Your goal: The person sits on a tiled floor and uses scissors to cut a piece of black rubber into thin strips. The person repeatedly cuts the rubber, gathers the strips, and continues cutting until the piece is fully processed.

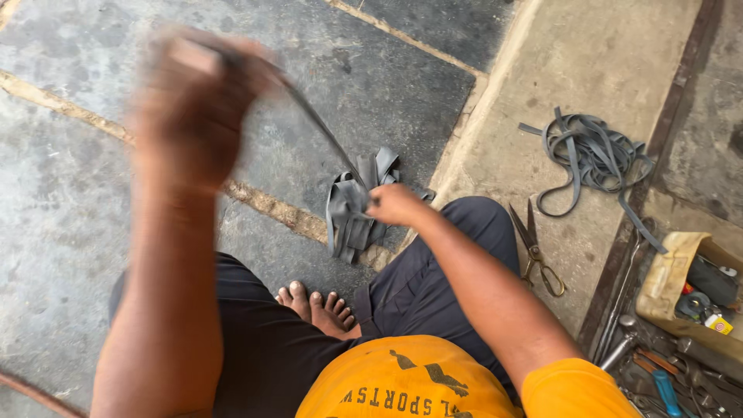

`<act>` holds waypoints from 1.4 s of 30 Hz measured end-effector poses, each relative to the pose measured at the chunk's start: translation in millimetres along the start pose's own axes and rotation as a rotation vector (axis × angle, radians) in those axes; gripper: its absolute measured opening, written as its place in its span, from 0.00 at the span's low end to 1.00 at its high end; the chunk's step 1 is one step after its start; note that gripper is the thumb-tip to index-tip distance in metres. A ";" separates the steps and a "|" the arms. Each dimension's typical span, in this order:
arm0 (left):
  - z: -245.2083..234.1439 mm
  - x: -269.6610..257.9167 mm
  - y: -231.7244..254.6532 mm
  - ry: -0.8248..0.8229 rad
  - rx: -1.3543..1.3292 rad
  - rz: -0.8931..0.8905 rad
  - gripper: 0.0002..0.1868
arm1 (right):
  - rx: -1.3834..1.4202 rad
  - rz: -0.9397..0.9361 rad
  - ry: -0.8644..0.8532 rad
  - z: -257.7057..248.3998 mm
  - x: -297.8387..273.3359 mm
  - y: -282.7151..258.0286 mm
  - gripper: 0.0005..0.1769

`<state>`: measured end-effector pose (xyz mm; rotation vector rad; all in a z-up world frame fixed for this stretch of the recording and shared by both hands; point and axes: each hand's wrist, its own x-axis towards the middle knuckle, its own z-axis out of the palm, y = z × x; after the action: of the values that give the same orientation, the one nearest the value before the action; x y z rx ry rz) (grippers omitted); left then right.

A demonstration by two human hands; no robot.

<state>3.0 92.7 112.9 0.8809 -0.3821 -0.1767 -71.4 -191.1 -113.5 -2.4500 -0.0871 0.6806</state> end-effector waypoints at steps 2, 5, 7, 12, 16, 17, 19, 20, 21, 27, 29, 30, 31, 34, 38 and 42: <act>-25.7 0.9 21.7 0.195 -0.004 0.186 0.07 | -0.018 -0.032 0.149 -17.5 -9.8 10.8 0.11; -38.7 12.4 26.7 0.365 0.159 0.197 0.11 | 0.339 0.224 0.239 -72.7 -43.8 -10.6 0.09; -31.2 12.1 6.9 0.424 0.338 -0.091 0.17 | 0.607 0.102 0.224 -112.7 -76.7 -38.8 0.09; 32.5 -16.7 -104.6 -0.363 1.162 -0.761 0.53 | 0.784 -0.682 0.263 -194.7 -139.9 -85.0 0.09; 58.5 -48.6 -186.3 -0.638 1.187 -0.516 0.18 | 0.994 -0.819 0.639 -217.7 -147.3 -57.5 0.08; 57.1 -52.7 -198.3 -0.625 1.152 -0.475 0.17 | 1.071 -0.771 0.721 -230.6 -150.1 -40.9 0.16; 42.0 -49.8 -205.4 -0.639 1.256 -0.446 0.17 | 0.934 -0.782 0.920 -248.7 -140.8 -6.7 0.23; 33.9 -42.8 -202.4 -0.679 1.375 -0.469 0.18 | 0.716 -0.797 1.070 -259.2 -131.8 11.2 0.23; 24.4 -35.2 -194.5 -0.645 1.355 -0.488 0.19 | 0.605 -0.688 1.170 -251.9 -131.5 30.5 0.22; 57.4 -18.4 -151.1 -0.163 0.457 -0.668 0.26 | 0.226 -0.055 0.849 -130.0 -95.5 85.8 0.23; 83.7 -16.3 -147.2 -0.112 0.250 -0.572 0.21 | 0.114 -0.519 0.741 -62.0 -66.6 61.6 0.26; 92.2 -12.9 -145.1 -0.159 0.191 -0.462 0.21 | 0.595 -0.031 0.372 -30.0 -58.4 46.2 0.27; 94.3 -9.1 -141.1 -0.205 0.135 -0.351 0.25 | 0.602 -0.107 0.107 -9.4 -50.7 32.5 0.30; 54.5 11.9 -113.5 0.076 0.299 -0.266 0.15 | 0.693 -0.331 -0.131 25.0 -43.1 1.9 0.30; -42.0 34.3 -71.2 0.360 -0.059 -0.033 0.08 | 0.093 0.094 -0.092 -4.1 -38.7 7.9 0.25; -67.7 27.7 -77.1 0.478 0.162 -0.334 0.16 | -0.200 0.275 0.140 -73.8 -43.0 59.0 0.28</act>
<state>55.6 84.3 21.0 1.1094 0.2023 -0.2368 -77.9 -287.5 -75.7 -2.7246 0.2525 0.6390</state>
